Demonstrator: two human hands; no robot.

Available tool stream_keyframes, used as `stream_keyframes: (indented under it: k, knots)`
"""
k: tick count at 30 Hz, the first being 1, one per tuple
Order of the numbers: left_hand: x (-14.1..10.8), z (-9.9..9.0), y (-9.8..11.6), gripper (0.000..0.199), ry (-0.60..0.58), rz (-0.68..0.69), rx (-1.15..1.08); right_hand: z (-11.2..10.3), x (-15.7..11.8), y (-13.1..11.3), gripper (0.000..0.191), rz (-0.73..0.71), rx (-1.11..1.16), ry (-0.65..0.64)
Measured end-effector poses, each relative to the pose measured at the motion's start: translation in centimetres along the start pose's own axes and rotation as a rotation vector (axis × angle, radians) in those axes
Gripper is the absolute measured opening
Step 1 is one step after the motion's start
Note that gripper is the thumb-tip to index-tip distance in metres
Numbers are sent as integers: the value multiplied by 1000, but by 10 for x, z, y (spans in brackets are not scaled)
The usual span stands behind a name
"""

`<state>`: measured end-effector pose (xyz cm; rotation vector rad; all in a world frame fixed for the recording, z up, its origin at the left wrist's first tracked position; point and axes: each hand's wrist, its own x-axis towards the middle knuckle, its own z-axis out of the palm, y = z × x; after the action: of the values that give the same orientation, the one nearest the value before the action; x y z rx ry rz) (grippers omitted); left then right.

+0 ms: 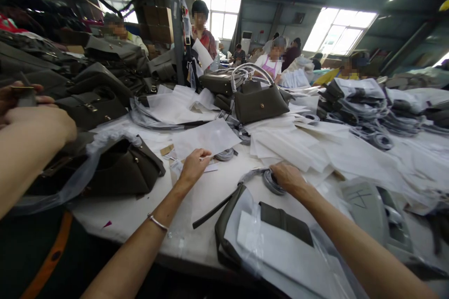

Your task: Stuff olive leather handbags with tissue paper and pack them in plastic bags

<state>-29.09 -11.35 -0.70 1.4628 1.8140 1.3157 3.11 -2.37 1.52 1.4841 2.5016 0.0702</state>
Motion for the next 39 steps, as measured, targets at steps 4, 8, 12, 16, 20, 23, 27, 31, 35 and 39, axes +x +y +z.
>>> stream_keyframes:
  k: [4,8,12,16,20,23,27,31,35,39]
  knots:
    - [-10,14,9,19,-156,74,88,6,4,2,28,-4,53,38]
    - [-27,36,27,20,-352,145,182,0,-2,5,37,-3,79,70]
    - [-54,54,43,25,-492,170,283,-8,-27,-13,46,-81,152,219]
    - [-67,49,45,25,-546,197,365,-8,-66,-50,38,-258,340,283]
    - [-54,18,29,19,-428,147,563,-10,-109,-86,50,-324,478,188]
    - [-38,-3,14,21,-282,93,745,-15,-132,-107,57,-428,528,95]
    - [-19,-8,6,22,-219,112,915,-19,-138,-126,69,-600,573,-67]
    - [-4,0,7,25,-197,155,1003,-22,-130,-133,66,-652,589,-78]
    - [7,8,9,21,-218,187,1022,-25,-133,-125,52,-729,535,-57]
    - [18,19,9,22,-197,151,1020,-23,-139,-114,49,-738,544,-92]
